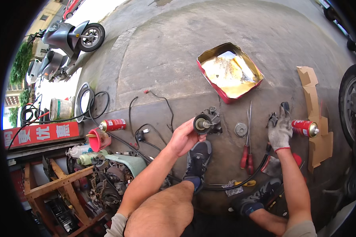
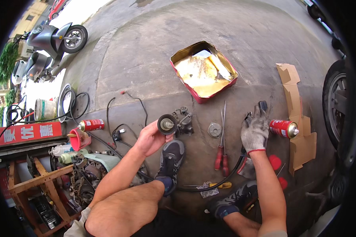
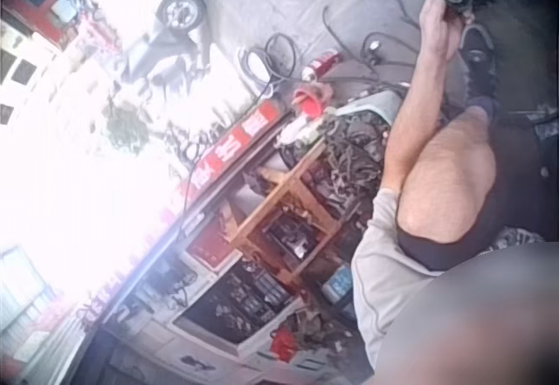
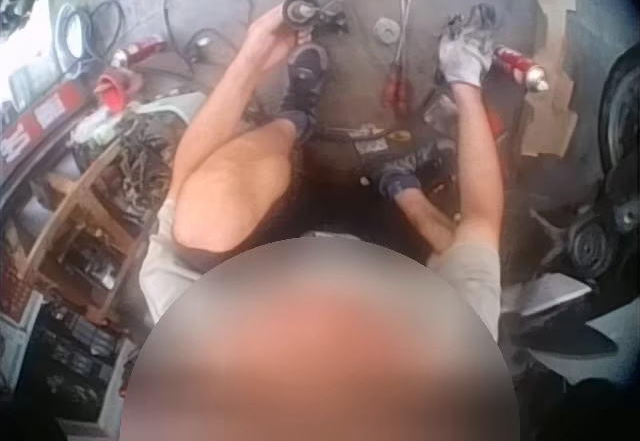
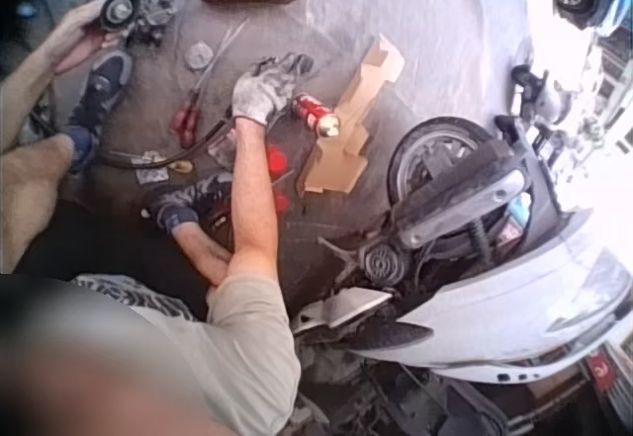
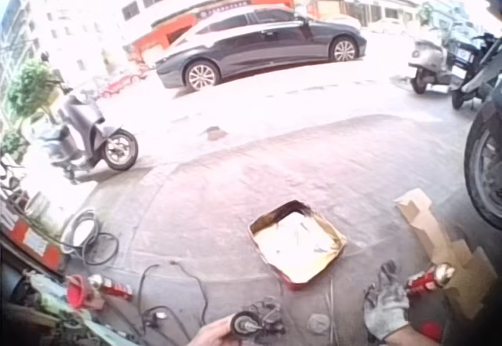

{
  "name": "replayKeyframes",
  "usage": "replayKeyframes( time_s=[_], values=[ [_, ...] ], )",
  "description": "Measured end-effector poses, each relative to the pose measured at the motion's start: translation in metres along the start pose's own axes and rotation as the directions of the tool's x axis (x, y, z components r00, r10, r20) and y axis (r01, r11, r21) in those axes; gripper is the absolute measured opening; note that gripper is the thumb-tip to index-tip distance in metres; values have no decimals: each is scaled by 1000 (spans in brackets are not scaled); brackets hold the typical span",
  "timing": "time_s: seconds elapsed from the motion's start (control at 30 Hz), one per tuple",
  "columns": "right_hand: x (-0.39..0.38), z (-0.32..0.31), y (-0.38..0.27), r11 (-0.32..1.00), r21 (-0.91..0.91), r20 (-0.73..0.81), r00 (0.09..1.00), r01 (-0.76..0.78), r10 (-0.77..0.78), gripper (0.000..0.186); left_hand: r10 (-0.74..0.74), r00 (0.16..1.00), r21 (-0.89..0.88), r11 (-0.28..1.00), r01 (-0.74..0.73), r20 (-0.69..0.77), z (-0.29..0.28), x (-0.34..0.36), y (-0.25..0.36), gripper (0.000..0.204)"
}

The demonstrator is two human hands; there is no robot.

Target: Disassembling and cleaning a motorcycle carburetor using tools and cleaning spray.

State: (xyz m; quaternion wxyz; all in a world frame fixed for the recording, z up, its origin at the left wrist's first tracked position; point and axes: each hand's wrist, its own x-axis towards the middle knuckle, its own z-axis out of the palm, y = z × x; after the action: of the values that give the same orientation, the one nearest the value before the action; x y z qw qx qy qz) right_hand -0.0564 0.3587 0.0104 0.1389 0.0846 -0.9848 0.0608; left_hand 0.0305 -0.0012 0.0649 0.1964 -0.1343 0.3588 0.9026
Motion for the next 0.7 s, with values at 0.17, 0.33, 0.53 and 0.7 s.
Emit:
replayKeyframes(
  time_s=[0.17, 0.33, 0.53, 0.7],
  values=[
    [18, -57, -101, 605, 618, 647, 762, -502, -27, 43, -12, 1000, 17, 1000, 12, -25, 10, 1, -12, 34],
    [-5, -41, -154, 311, 687, 712, 693, -656, -112, 46, -13, 1000, 63, 998, 12, 24, 16, 8, -21, 36],
    [-7, -45, -168, 328, 722, 664, 743, -609, -82, 38, 4, 1000, 149, 989, 0, -23, 17, 4, -21, 36],
    [-3, -47, -162, 352, 742, 631, 772, -570, -80, 30, -39, 998, 138, 989, 44, -44, 16, 1, -24, 38]
  ],
)
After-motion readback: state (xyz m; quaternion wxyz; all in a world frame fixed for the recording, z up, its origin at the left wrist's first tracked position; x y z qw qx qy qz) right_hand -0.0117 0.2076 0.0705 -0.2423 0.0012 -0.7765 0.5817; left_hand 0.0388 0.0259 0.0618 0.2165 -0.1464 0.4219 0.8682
